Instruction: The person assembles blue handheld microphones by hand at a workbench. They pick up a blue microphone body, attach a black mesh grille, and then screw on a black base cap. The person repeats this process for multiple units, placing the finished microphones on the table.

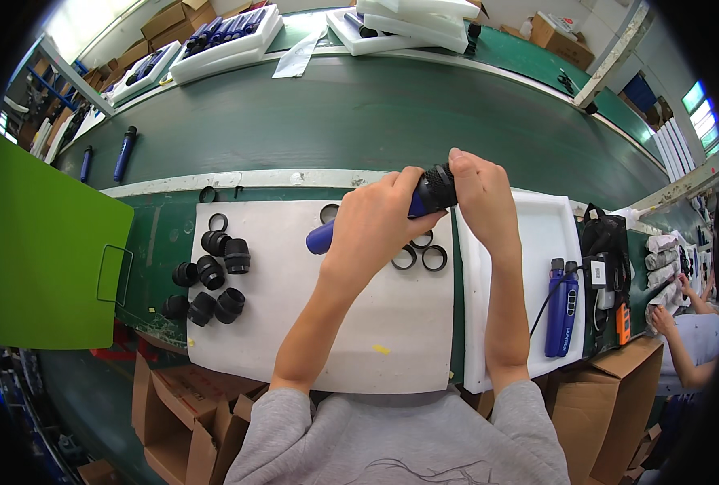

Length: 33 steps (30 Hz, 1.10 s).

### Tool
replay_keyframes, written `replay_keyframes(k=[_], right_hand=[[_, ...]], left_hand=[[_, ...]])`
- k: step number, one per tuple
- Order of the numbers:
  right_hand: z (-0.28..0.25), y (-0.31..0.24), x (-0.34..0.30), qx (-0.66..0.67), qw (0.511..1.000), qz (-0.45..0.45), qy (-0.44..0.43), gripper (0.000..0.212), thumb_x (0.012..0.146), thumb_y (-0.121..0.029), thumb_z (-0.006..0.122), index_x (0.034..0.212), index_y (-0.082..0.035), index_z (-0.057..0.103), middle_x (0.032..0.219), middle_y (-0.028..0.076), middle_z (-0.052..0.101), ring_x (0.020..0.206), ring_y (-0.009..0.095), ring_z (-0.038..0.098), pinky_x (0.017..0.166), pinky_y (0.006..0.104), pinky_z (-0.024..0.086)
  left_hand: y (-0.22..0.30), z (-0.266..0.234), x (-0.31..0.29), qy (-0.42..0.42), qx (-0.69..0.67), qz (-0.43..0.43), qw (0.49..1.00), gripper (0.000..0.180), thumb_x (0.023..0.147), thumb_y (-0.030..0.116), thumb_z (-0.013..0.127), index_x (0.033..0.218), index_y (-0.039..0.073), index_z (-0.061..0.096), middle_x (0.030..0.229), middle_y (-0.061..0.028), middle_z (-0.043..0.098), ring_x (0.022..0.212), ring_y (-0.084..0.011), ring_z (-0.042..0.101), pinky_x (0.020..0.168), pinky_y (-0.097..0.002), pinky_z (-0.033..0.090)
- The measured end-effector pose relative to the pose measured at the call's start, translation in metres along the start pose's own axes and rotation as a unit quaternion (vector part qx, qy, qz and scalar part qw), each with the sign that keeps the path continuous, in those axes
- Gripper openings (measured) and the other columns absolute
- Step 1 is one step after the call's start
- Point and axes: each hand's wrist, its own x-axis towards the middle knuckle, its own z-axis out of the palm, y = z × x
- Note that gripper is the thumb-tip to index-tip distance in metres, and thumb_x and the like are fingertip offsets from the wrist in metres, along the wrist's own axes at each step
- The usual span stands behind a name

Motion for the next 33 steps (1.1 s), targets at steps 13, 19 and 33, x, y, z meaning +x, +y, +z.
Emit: replay_keyframes(k=[13, 19, 33], right_hand=[[0.008, 0.003, -0.002, -0.042, 0.999, -0.001, 0.016, 0.052, 0.102, -0.036, 0.045, 0.07, 0.002, 0.056, 0.054, 0.016, 0.049, 0.049, 0.026, 0.045, 0.052, 0.0415, 0.038], [0.005, 0.004, -0.001, -0.045, 0.999, 0.015, 0.003, 0.051, 0.101, -0.035, 0.045, 0.069, 0.003, 0.057, 0.054, 0.016, 0.05, 0.05, 0.028, 0.047, 0.053, 0.0419, 0.039], [-0.032, 0.021, 0.007, 0.156, 0.962, -0.053, -0.217, 0.047, 0.097, -0.038, 0.067, 0.128, -0.004, 0.057, 0.097, 0.009, 0.065, 0.09, 0.016, 0.064, 0.082, 0.0292, 0.052]], left_hand=[[-0.002, -0.001, 0.001, -0.021, 0.017, -0.024, 0.999, 0.054, 0.074, 0.037, 0.087, 0.111, 0.005, 0.064, 0.087, -0.0138, 0.072, 0.074, -0.0324, 0.071, 0.065, -0.0391, 0.055], [-0.003, 0.003, 0.004, -0.028, 0.014, -0.019, 0.999, 0.054, 0.075, 0.039, 0.086, 0.112, 0.007, 0.064, 0.088, -0.0136, 0.072, 0.075, -0.0329, 0.071, 0.065, -0.04, 0.056], [-0.002, 0.0, 0.007, -0.026, -0.077, -0.035, 0.996, 0.049, 0.077, 0.031, 0.086, 0.113, 0.005, 0.065, 0.089, -0.0148, 0.073, 0.078, -0.0333, 0.071, 0.071, -0.0389, 0.055]])
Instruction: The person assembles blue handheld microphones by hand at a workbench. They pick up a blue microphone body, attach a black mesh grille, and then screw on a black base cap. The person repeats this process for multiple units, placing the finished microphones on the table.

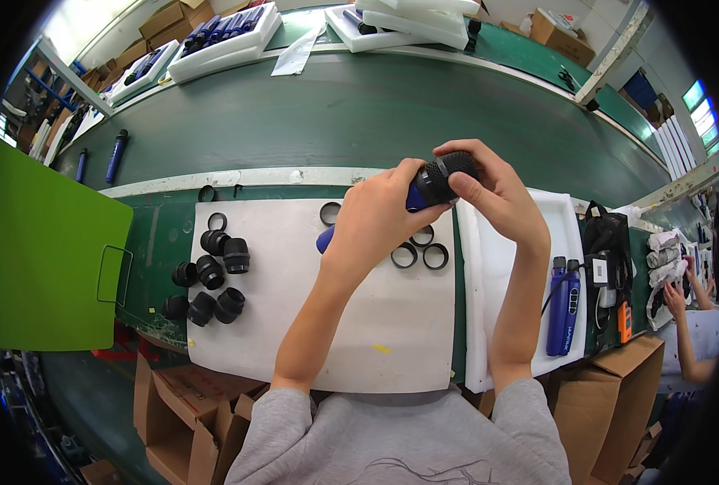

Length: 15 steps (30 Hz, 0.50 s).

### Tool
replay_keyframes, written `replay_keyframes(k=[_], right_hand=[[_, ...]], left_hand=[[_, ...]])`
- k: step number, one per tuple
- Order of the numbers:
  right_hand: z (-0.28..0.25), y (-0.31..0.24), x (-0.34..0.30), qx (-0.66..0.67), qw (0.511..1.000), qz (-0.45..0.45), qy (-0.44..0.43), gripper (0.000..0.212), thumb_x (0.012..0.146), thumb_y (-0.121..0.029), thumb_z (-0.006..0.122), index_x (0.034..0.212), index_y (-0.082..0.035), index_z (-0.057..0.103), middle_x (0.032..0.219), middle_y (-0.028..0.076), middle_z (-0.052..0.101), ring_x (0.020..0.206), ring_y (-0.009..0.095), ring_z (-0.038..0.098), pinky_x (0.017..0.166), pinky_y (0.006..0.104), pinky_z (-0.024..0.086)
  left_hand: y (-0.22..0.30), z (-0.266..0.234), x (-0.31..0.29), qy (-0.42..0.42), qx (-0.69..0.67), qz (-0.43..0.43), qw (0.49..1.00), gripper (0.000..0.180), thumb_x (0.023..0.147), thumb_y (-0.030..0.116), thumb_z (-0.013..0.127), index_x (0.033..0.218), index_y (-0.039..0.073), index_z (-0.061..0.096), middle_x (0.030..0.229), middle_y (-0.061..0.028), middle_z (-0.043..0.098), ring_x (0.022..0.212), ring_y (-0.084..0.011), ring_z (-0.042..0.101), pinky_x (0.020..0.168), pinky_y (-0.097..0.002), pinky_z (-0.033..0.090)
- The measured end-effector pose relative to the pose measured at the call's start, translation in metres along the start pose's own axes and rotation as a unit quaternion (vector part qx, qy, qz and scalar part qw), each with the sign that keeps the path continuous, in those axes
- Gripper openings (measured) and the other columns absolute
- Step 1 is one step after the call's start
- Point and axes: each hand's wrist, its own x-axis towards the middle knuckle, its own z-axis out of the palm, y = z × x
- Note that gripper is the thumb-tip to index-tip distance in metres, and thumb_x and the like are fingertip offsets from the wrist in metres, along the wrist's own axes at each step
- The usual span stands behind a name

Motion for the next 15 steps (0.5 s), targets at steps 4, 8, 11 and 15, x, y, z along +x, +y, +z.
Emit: replay_keyframes(k=[4, 8, 11, 15], right_hand=[[-0.0033, -0.0013, -0.0032, 0.029, 0.999, -0.043, -0.002, 0.045, 0.093, -0.027, 0.074, 0.127, -0.003, 0.057, 0.102, 0.009, 0.066, 0.095, 0.016, 0.066, 0.087, 0.0304, 0.054], [-0.0052, -0.0045, -0.0039, 0.036, 0.997, -0.061, 0.0, 0.045, 0.089, -0.018, 0.077, 0.125, -0.001, 0.057, 0.106, 0.01, 0.068, 0.098, 0.017, 0.068, 0.09, 0.0316, 0.054], [-0.0064, -0.0042, -0.0035, 0.037, 0.997, -0.062, -0.009, 0.044, 0.088, -0.017, 0.078, 0.124, 0.0, 0.058, 0.106, 0.01, 0.068, 0.098, 0.017, 0.068, 0.09, 0.0317, 0.054], [-0.0056, 0.001, -0.0021, 0.057, 0.997, -0.049, -0.01, 0.041, 0.088, -0.017, 0.078, 0.121, 0.0, 0.06, 0.101, 0.009, 0.069, 0.092, 0.015, 0.068, 0.086, 0.0314, 0.055]], left_hand=[[0.001, -0.0013, -0.0004, -0.005, 0.004, 0.01, 1.0, 0.05, 0.076, 0.032, 0.086, 0.112, 0.004, 0.065, 0.09, -0.0155, 0.073, 0.079, -0.0338, 0.071, 0.072, -0.0396, 0.055], [-0.0014, -0.0006, -0.0004, -0.015, 0.019, 0.016, 1.0, 0.049, 0.076, 0.033, 0.085, 0.11, 0.003, 0.066, 0.088, -0.0159, 0.072, 0.078, -0.0347, 0.07, 0.071, -0.0406, 0.054], [-0.0038, 0.0014, -0.0007, -0.001, 0.02, 0.034, 0.999, 0.048, 0.077, 0.033, 0.085, 0.108, 0.004, 0.066, 0.087, -0.0161, 0.071, 0.076, -0.0352, 0.069, 0.069, -0.0409, 0.054], [-0.003, 0.0011, -0.0008, -0.004, 0.025, 0.029, 0.999, 0.046, 0.077, 0.033, 0.085, 0.106, 0.004, 0.066, 0.086, -0.0156, 0.071, 0.075, -0.0346, 0.069, 0.067, -0.0405, 0.054]])
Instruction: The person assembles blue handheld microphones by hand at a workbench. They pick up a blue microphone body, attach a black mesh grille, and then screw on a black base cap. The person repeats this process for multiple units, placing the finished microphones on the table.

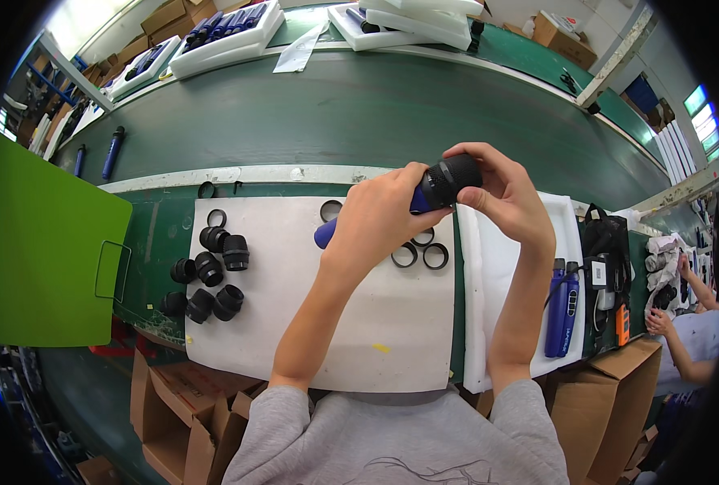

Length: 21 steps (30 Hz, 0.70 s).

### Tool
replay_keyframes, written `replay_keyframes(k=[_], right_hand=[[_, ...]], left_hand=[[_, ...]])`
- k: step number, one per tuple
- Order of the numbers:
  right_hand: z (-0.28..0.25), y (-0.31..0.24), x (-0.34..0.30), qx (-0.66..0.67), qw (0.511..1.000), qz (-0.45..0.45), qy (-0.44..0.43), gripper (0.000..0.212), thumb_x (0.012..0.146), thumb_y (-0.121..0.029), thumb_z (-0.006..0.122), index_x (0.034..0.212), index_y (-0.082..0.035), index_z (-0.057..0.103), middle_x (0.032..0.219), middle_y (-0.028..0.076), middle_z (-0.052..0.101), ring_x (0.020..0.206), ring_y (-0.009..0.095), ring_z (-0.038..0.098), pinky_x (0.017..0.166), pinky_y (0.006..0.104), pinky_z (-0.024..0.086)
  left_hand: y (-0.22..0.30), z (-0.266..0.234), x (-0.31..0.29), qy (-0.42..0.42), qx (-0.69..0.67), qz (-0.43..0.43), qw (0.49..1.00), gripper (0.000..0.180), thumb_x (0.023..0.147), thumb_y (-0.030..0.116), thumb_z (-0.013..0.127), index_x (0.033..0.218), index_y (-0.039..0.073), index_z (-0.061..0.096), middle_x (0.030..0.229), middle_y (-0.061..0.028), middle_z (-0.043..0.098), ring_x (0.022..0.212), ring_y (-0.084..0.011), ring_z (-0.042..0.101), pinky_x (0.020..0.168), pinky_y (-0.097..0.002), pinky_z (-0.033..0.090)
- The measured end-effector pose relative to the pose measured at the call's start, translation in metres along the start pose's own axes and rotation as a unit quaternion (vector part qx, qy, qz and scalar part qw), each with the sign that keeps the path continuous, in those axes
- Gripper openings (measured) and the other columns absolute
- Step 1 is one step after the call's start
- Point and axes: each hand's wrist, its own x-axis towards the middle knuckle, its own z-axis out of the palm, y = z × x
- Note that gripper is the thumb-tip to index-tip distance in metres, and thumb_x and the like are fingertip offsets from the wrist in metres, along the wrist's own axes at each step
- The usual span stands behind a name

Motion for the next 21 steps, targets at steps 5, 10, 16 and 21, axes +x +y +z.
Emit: replay_keyframes(k=[5, 10, 16, 21], right_hand=[[0.005, 0.005, 0.002, -0.022, 1.0, 0.004, 0.022, 0.041, 0.088, -0.019, 0.078, 0.118, 0.001, 0.06, 0.095, 0.009, 0.069, 0.086, 0.015, 0.068, 0.081, 0.0309, 0.057], [0.013, 0.006, 0.005, -0.018, 0.999, 0.012, 0.035, 0.039, 0.09, -0.019, 0.077, 0.118, 0.001, 0.06, 0.094, 0.009, 0.068, 0.084, 0.015, 0.067, 0.079, 0.0305, 0.057], [0.007, 0.008, 0.005, -0.004, 1.0, 0.017, 0.013, 0.036, 0.091, -0.017, 0.076, 0.118, 0.001, 0.06, 0.094, 0.009, 0.068, 0.083, 0.015, 0.066, 0.079, 0.0306, 0.057], [0.01, 0.012, 0.007, 0.019, 1.0, 0.006, 0.02, 0.038, 0.09, -0.02, 0.077, 0.118, 0.001, 0.061, 0.093, 0.008, 0.068, 0.083, 0.014, 0.066, 0.079, 0.0307, 0.057]], left_hand=[[0.001, 0.002, 0.0, 0.011, 0.019, -0.018, 1.0, 0.044, 0.076, 0.033, 0.085, 0.103, 0.004, 0.066, 0.085, -0.014, 0.072, 0.074, -0.0328, 0.07, 0.066, -0.04, 0.054], [-0.003, 0.0, 0.0, 0.034, 0.047, -0.023, 0.998, 0.044, 0.076, 0.033, 0.086, 0.102, 0.005, 0.066, 0.084, -0.013, 0.072, 0.074, -0.0324, 0.07, 0.066, -0.0397, 0.054], [-0.004, -0.001, -0.001, 0.011, 0.058, -0.01, 0.998, 0.044, 0.077, 0.035, 0.085, 0.102, 0.005, 0.066, 0.083, -0.0126, 0.072, 0.073, -0.0319, 0.07, 0.065, -0.0397, 0.054], [-0.002, -0.005, 0.0, 0.0, 0.054, -0.023, 0.998, 0.044, 0.077, 0.035, 0.085, 0.103, 0.005, 0.066, 0.083, -0.012, 0.072, 0.073, -0.0318, 0.07, 0.064, -0.0394, 0.053]])
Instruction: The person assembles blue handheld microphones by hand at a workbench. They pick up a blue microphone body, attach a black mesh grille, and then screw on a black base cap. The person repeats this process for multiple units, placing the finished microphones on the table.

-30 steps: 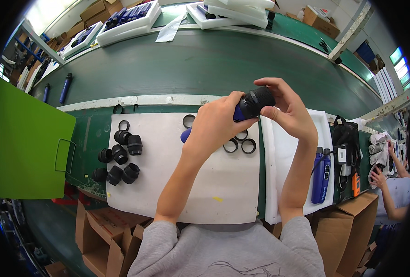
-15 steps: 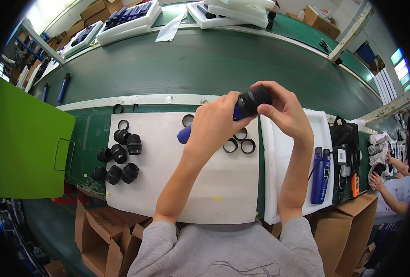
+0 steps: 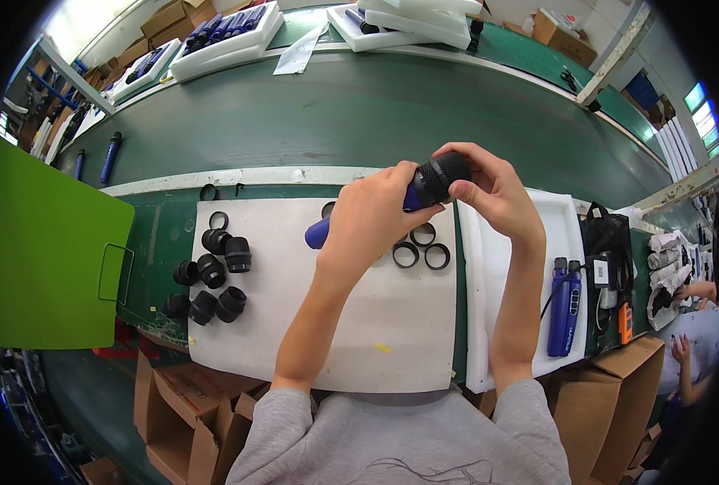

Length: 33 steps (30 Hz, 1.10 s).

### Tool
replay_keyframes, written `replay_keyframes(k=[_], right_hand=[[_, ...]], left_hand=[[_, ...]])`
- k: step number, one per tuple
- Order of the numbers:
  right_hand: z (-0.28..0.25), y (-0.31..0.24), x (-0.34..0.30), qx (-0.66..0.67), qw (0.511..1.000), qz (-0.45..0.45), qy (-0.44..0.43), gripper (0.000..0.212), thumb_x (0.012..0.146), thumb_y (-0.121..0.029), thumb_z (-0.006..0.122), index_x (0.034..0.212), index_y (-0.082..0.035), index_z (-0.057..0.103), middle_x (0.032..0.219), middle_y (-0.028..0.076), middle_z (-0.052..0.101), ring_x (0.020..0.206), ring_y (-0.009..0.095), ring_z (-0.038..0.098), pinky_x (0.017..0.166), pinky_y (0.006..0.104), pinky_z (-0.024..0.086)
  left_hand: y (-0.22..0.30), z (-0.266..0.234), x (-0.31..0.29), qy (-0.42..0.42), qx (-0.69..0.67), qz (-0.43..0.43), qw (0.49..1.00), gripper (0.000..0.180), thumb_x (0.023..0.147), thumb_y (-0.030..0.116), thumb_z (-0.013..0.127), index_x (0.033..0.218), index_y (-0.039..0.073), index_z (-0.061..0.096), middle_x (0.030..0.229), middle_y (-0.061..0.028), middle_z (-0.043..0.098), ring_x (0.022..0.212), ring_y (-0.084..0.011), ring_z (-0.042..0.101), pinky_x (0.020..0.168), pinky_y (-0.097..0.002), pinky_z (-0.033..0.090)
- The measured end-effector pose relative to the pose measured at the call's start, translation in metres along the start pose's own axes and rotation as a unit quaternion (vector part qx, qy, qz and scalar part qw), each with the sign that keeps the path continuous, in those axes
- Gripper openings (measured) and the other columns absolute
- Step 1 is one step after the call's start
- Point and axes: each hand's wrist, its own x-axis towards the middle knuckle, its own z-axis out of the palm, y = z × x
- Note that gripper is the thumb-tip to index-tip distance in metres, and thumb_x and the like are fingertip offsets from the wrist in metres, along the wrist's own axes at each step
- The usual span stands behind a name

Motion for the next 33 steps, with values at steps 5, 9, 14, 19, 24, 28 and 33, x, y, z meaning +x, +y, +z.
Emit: replay_keyframes(k=[5, 9, 14, 19, 24, 28, 33], right_hand=[[0.0018, -0.0004, -0.0001, -0.04, 0.999, 0.002, 0.012, 0.041, 0.089, -0.023, 0.078, 0.117, 0.001, 0.061, 0.092, 0.008, 0.068, 0.083, 0.015, 0.067, 0.08, 0.031, 0.057], [0.001, 0.0026, 0.001, -0.034, 0.999, 0.014, 0.006, 0.041, 0.089, -0.024, 0.078, 0.117, 0.001, 0.061, 0.092, 0.008, 0.068, 0.083, 0.015, 0.067, 0.08, 0.031, 0.057], [0.0017, 0.0053, 0.0016, -0.015, 1.0, 0.008, 0.001, 0.04, 0.09, -0.024, 0.077, 0.117, 0.001, 0.061, 0.093, 0.008, 0.068, 0.084, 0.015, 0.067, 0.08, 0.0309, 0.057], [0.0036, 0.005, 0.0024, -0.028, 1.0, -0.004, 0.008, 0.04, 0.09, -0.023, 0.077, 0.118, 0.001, 0.061, 0.093, 0.008, 0.068, 0.084, 0.015, 0.067, 0.08, 0.0311, 0.057], [0.0054, 0.005, 0.0026, -0.033, 0.999, -0.005, 0.013, 0.04, 0.09, -0.022, 0.077, 0.118, 0.002, 0.06, 0.091, 0.009, 0.069, 0.083, 0.016, 0.069, 0.08, 0.0314, 0.058], [0.0057, 0.0056, 0.003, -0.027, 1.0, 0.001, 0.011, 0.039, 0.09, -0.02, 0.077, 0.118, 0.002, 0.06, 0.091, 0.009, 0.069, 0.083, 0.016, 0.069, 0.08, 0.0317, 0.058], [0.0083, 0.0068, 0.0043, -0.025, 1.0, 0.014, 0.009, 0.036, 0.091, -0.017, 0.075, 0.117, 0.002, 0.06, 0.092, 0.009, 0.068, 0.082, 0.016, 0.068, 0.079, 0.0315, 0.058]], left_hand=[[-0.0024, 0.005, 0.0007, 0.014, -0.005, -0.003, 1.0, 0.044, 0.077, 0.035, 0.085, 0.104, 0.005, 0.066, 0.083, -0.0122, 0.071, 0.073, -0.0323, 0.07, 0.065, -0.0394, 0.053], [-0.0038, 0.0039, 0.0017, 0.001, 0.004, -0.009, 1.0, 0.044, 0.077, 0.035, 0.085, 0.104, 0.005, 0.065, 0.083, -0.013, 0.071, 0.073, -0.0324, 0.07, 0.065, -0.0395, 0.053], [-0.0071, -0.0039, 0.0042, -0.033, -0.021, 0.001, 0.999, 0.044, 0.077, 0.036, 0.085, 0.1, 0.004, 0.065, 0.08, -0.013, 0.071, 0.072, -0.0323, 0.07, 0.065, -0.0393, 0.053], [-0.0062, -0.0002, 0.0033, -0.012, -0.015, -0.011, 1.0, 0.043, 0.077, 0.034, 0.085, 0.1, 0.004, 0.065, 0.079, -0.013, 0.07, 0.072, -0.0324, 0.07, 0.065, -0.0395, 0.053], [-0.0068, 0.002, 0.0031, -0.008, 0.006, -0.012, 1.0, 0.041, 0.078, 0.032, 0.084, 0.101, 0.004, 0.065, 0.081, -0.0131, 0.071, 0.073, -0.0323, 0.07, 0.065, -0.0398, 0.053], [-0.0067, 0.0025, 0.003, -0.011, 0.007, -0.014, 1.0, 0.041, 0.078, 0.032, 0.084, 0.1, 0.004, 0.065, 0.082, -0.0131, 0.071, 0.073, -0.0325, 0.07, 0.065, -0.0401, 0.053], [-0.0071, 0.0009, 0.0026, -0.019, 0.023, -0.024, 0.999, 0.04, 0.078, 0.033, 0.084, 0.098, 0.004, 0.064, 0.079, -0.013, 0.071, 0.071, -0.0327, 0.069, 0.063, -0.0403, 0.053]])
